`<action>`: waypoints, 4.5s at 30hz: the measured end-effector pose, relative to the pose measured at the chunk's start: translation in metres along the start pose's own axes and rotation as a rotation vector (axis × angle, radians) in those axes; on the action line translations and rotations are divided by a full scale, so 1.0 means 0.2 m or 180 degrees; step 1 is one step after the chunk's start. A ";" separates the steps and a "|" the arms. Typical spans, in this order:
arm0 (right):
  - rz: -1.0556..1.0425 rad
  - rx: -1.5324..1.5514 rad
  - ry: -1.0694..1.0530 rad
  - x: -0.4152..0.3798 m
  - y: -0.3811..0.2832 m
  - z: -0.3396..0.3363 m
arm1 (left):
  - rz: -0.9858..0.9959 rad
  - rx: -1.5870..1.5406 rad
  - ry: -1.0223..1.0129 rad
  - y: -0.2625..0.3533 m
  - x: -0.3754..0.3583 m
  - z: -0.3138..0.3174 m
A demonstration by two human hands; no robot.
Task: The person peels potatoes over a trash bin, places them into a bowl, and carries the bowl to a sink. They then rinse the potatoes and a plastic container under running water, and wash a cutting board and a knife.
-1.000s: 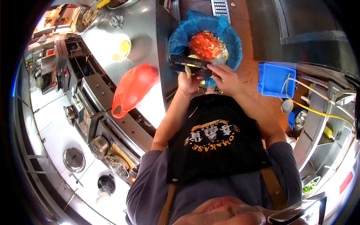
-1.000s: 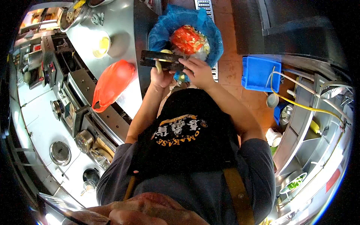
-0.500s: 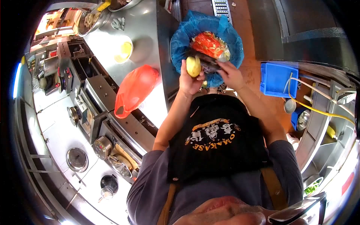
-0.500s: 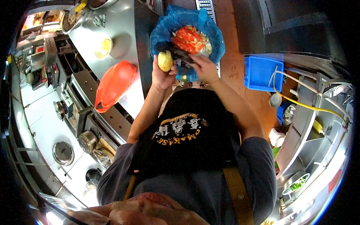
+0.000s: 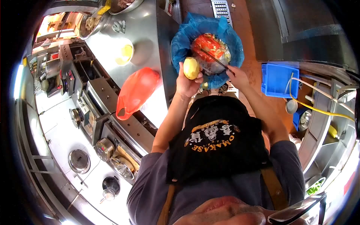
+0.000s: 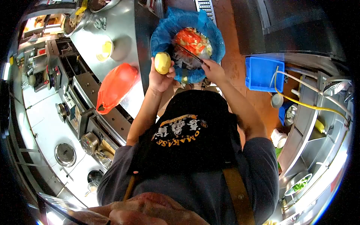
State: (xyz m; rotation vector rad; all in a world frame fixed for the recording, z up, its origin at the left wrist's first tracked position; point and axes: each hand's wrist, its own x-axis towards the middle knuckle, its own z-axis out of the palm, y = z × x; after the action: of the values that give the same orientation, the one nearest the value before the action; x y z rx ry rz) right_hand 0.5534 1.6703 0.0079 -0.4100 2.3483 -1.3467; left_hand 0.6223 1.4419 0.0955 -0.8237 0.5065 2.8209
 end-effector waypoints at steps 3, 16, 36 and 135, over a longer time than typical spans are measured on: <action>0.0155 0.0084 -0.0135 -0.13 -0.15 -0.06 | -0.0104 0.0004 0.0226 0.00 -0.01 -0.01; 0.0405 -0.0002 0.0052 -0.06 0.00 -0.02 | 0.0030 0.0106 0.0204 -0.05 -0.02 0.08; -0.0862 0.0153 0.0222 -0.11 -0.42 -0.04 | -0.0068 -0.0118 -0.0215 -0.02 0.03 -0.06; -0.1875 -0.0716 0.0259 -0.09 -0.57 -0.07 | 0.0531 -0.0016 0.0209 -0.07 -0.03 0.04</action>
State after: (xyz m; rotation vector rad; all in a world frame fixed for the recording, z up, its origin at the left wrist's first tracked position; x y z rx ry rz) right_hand 0.5695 1.6317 0.1173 -1.2105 2.5650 -1.3462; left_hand 0.6267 1.4571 0.1013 -0.9183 0.6049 2.9546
